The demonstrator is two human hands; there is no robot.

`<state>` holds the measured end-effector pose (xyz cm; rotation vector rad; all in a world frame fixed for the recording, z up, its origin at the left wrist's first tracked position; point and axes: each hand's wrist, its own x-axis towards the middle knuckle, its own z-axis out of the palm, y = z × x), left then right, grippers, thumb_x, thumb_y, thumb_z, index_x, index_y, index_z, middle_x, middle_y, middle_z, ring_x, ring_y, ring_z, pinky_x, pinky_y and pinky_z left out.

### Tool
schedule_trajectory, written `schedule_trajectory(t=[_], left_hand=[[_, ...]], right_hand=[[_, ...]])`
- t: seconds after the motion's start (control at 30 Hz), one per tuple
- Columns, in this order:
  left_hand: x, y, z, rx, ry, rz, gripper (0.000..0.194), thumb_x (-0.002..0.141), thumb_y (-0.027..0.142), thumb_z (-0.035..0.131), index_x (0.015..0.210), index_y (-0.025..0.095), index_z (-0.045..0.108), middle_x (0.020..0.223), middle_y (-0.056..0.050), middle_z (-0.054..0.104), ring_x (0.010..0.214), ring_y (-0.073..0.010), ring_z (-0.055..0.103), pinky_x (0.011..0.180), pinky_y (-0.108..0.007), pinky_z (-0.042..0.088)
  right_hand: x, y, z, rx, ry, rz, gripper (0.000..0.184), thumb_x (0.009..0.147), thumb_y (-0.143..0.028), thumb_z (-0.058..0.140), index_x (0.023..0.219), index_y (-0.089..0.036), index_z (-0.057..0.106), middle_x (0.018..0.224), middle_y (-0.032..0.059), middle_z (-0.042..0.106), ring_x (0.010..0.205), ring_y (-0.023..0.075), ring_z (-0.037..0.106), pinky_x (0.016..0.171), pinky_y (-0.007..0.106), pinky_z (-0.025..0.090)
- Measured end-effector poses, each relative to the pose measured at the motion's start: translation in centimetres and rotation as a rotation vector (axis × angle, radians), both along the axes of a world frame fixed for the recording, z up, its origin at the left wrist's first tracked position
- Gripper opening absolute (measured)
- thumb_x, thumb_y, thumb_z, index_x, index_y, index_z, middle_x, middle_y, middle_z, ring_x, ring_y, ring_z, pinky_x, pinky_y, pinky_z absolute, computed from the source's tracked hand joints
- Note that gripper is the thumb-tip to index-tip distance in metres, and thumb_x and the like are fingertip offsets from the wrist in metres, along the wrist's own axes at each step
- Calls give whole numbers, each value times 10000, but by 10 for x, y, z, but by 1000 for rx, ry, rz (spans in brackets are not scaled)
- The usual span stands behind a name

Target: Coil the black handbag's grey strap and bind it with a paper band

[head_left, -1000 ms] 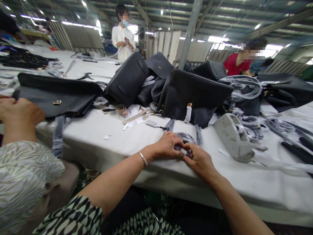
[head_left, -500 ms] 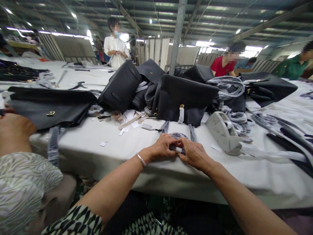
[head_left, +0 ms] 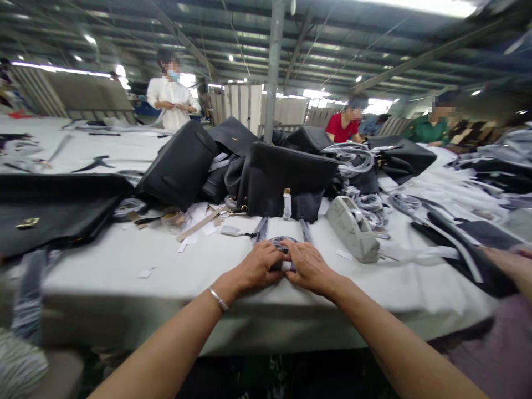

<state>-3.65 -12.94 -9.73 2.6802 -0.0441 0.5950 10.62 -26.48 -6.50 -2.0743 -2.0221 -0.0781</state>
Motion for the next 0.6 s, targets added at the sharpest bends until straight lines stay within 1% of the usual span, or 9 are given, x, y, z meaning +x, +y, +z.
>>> schedule_trajectory(t=[0.1, 0.23, 0.3, 0.37, 0.43, 0.47, 0.5, 0.53, 0.6], left_hand=[[-1, 0, 0, 10, 17, 10, 315, 836, 225, 653, 1149, 206, 623, 1152, -88, 605, 1083, -255, 491, 975, -419, 384], [2, 2, -2, 9, 36, 8, 308, 816, 187, 641, 1123, 207, 627, 1070, -76, 603, 1013, -245, 487, 934, -409, 406], [4, 2, -3, 3, 47, 15, 245, 800, 178, 635, 1044, 196, 647, 995, -70, 601, 969, -243, 486, 894, -396, 416], [5, 2, -3, -14, 61, 25, 196, 783, 159, 621, 974, 191, 653, 957, -64, 590, 948, -241, 481, 866, -382, 416], [5, 2, -3, -38, 66, 29, 204, 770, 136, 603, 960, 197, 648, 960, -56, 579, 953, -237, 472, 865, -373, 410], [4, 1, -3, -52, 69, 34, 210, 767, 129, 597, 958, 202, 645, 966, -53, 574, 960, -236, 469, 871, -372, 406], [4, 1, -4, -63, 75, 36, 205, 768, 130, 594, 952, 205, 643, 970, -51, 570, 965, -236, 466, 876, -372, 403], [4, 1, -4, -70, 80, 36, 199, 770, 133, 592, 948, 205, 641, 971, -51, 568, 966, -238, 464, 883, -378, 399], [4, 1, -5, -79, 83, 36, 200, 766, 138, 591, 948, 204, 640, 970, -53, 568, 968, -243, 461, 900, -396, 390]], right_hand=[[-3, -3, -1, 1, -4, -13, 659, 741, -200, 616, 1361, -115, 409, 1166, 146, 609, 1091, 270, 552, 976, 415, 390], [-7, -5, -4, 32, 61, -21, 631, 727, -201, 655, 1322, -124, 457, 1139, 130, 628, 1069, 269, 566, 967, 407, 423], [1, -7, 3, 92, 154, 2, 608, 727, -210, 674, 1302, -156, 483, 1151, 102, 635, 1026, 234, 591, 935, 361, 458], [24, -15, 21, 228, 240, -46, 490, 759, -228, 655, 1235, -196, 542, 1136, 68, 648, 927, 191, 617, 870, 315, 488], [65, -27, 47, 411, 274, -255, 318, 808, -267, 602, 1120, -203, 612, 1068, 55, 670, 824, 171, 622, 804, 301, 496], [89, -36, 60, 499, 275, -416, 266, 825, -299, 580, 1060, -190, 638, 1020, 60, 682, 788, 173, 622, 776, 302, 495], [114, -45, 73, 549, 260, -613, 265, 837, -330, 564, 1038, -182, 654, 994, 63, 691, 800, 181, 624, 790, 307, 484], [139, -54, 83, 521, 237, -777, 279, 847, -355, 544, 1030, -185, 670, 987, 61, 697, 844, 189, 625, 815, 306, 470], [179, -71, 95, 447, 241, -891, 294, 842, -369, 533, 906, -144, 711, 878, 97, 707, 820, 220, 624, 775, 331, 460]])
